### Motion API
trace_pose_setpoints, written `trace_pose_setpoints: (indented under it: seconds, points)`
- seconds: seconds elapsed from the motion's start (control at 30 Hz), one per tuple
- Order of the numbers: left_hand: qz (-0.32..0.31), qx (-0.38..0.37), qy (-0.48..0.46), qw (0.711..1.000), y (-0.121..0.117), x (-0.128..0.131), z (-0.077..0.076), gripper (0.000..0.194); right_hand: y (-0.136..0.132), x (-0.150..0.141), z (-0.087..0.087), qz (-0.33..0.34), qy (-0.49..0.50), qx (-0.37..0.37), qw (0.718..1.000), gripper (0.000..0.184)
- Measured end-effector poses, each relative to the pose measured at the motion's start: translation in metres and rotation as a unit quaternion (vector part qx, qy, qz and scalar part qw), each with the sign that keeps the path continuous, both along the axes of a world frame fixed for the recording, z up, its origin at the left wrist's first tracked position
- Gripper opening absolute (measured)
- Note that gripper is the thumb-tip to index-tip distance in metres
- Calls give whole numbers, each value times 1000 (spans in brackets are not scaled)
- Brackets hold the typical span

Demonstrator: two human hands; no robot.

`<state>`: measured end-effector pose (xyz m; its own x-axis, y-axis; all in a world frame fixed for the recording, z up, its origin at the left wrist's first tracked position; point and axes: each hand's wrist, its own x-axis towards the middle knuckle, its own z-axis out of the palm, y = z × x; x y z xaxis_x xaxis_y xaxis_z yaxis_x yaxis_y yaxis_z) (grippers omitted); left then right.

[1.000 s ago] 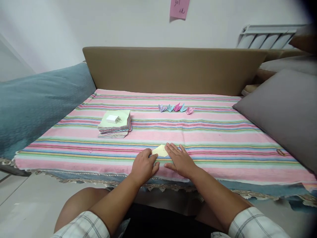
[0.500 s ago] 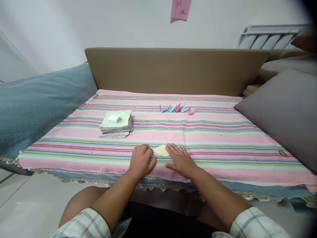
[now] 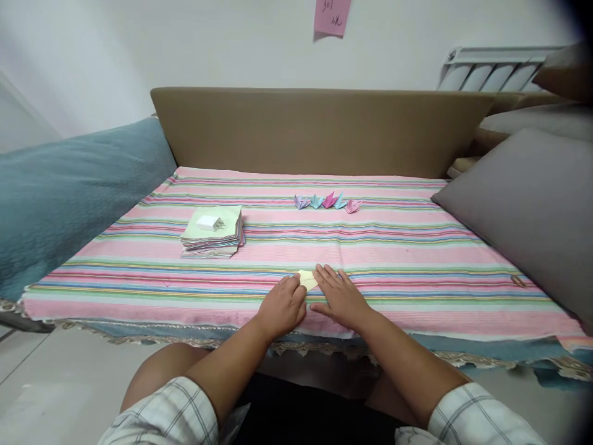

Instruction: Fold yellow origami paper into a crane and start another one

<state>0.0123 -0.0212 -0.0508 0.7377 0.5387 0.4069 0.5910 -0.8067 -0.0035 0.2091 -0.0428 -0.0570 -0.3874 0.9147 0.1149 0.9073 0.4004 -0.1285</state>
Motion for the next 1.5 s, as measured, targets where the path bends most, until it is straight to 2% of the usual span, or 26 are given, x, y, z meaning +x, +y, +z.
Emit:
trace_pose_setpoints:
  seconds: [0.13, 0.23, 0.33, 0.37, 0.4, 0.5, 0.53, 0.6, 0.7, 0.93, 1.07, 1.2, 1.37, 1.5]
  points:
    - [-1, -1, 4, 1000, -1, 1, 2, 12, -1, 12, -2, -60, -1, -14, 998, 83]
    - [2, 1, 10, 1000, -2, 1, 4, 14, -2, 23, 0, -134, 6, -24, 991, 93]
    - [5, 3, 12, 1000, -2, 1, 4, 14, -3, 24, 9, -188, 41, 24, 981, 95]
    - [7, 2, 10, 1000, -2, 1, 4, 14, -3, 21, 12, -173, 56, 51, 982, 94]
    - [9, 0, 7, 1000, -2, 1, 3, 14, -4, 15, 15, -123, 67, 67, 988, 92]
    - [9, -8, 2, 1000, -1, 1, 1, 17, -5, -8, 20, 69, 86, 72, 991, 91]
    - [6, -11, 2, 1000, -1, 0, 0, 22, -5, -16, 20, 113, 89, 65, 987, 93]
    - [-2, -16, -2, 1000, 0, 0, -1, 32, -4, -27, 16, 146, 98, 52, 983, 98]
    - [-5, -22, -6, 1000, 1, -1, -1, 36, -2, -30, 7, 118, 91, 32, 988, 97]
    - [5, -20, 5, 1000, -1, -2, 2, 16, -1, -9, 0, 15, 19, 5, 1000, 82]
    - [8, -6, 10, 1000, -1, -2, 2, 23, -2, 3, -1, -44, 13, -13, 999, 81]
    - [9, -9, 22, 1000, -1, -1, 4, 22, -3, 10, -4, -111, 64, 6, 992, 82]
    - [1, -10, 18, 1000, -1, 0, 3, 22, 0, -4, -4, -116, 200, 64, 971, 66]
    - [2, -6, 18, 1000, 0, -1, 2, 27, 8, -18, -1, -190, 210, 51, 958, 73]
